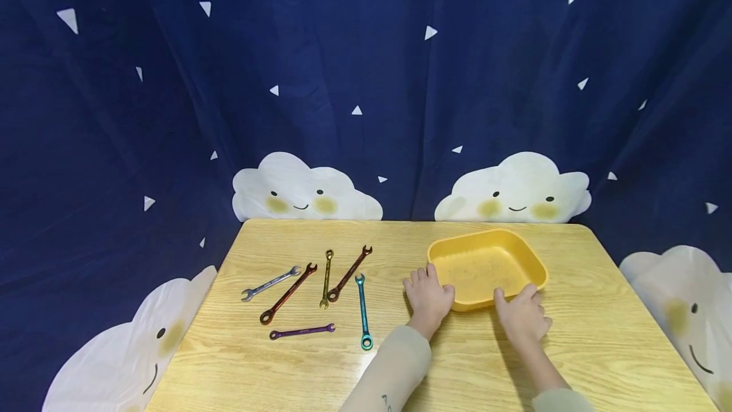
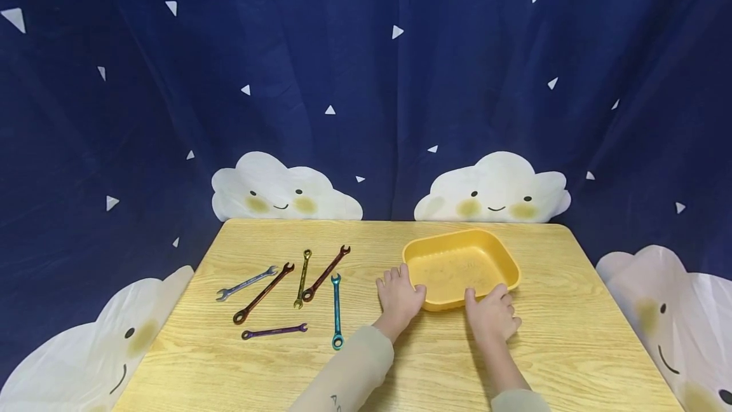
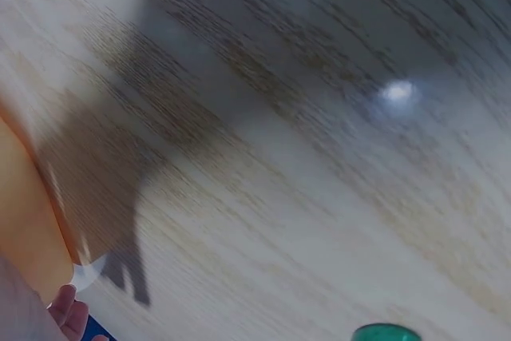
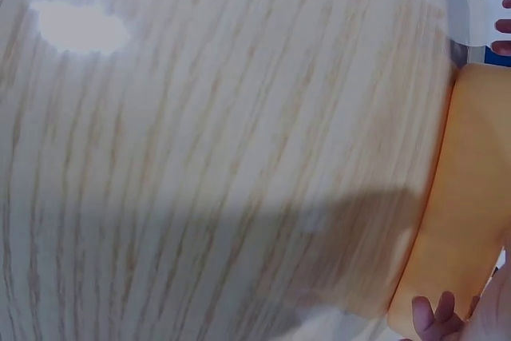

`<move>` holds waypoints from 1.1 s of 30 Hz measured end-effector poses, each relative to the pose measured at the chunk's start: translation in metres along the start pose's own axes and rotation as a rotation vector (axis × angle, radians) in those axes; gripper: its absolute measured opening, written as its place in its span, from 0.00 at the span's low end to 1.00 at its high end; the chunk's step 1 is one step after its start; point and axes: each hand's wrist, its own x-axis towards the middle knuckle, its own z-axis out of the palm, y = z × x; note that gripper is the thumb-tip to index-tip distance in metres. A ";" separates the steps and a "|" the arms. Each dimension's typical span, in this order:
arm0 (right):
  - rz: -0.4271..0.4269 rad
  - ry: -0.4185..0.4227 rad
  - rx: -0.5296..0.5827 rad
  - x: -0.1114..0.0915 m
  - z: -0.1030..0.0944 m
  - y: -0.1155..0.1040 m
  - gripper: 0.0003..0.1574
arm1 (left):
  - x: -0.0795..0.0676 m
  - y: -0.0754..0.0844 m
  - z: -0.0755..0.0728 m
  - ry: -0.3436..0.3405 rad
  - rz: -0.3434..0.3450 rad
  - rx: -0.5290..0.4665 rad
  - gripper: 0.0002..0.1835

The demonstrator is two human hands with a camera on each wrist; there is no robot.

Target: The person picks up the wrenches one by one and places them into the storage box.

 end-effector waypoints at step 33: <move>-0.283 -0.036 -0.223 0.090 -0.048 0.040 0.34 | 0.005 0.000 0.006 0.005 -0.003 0.017 0.20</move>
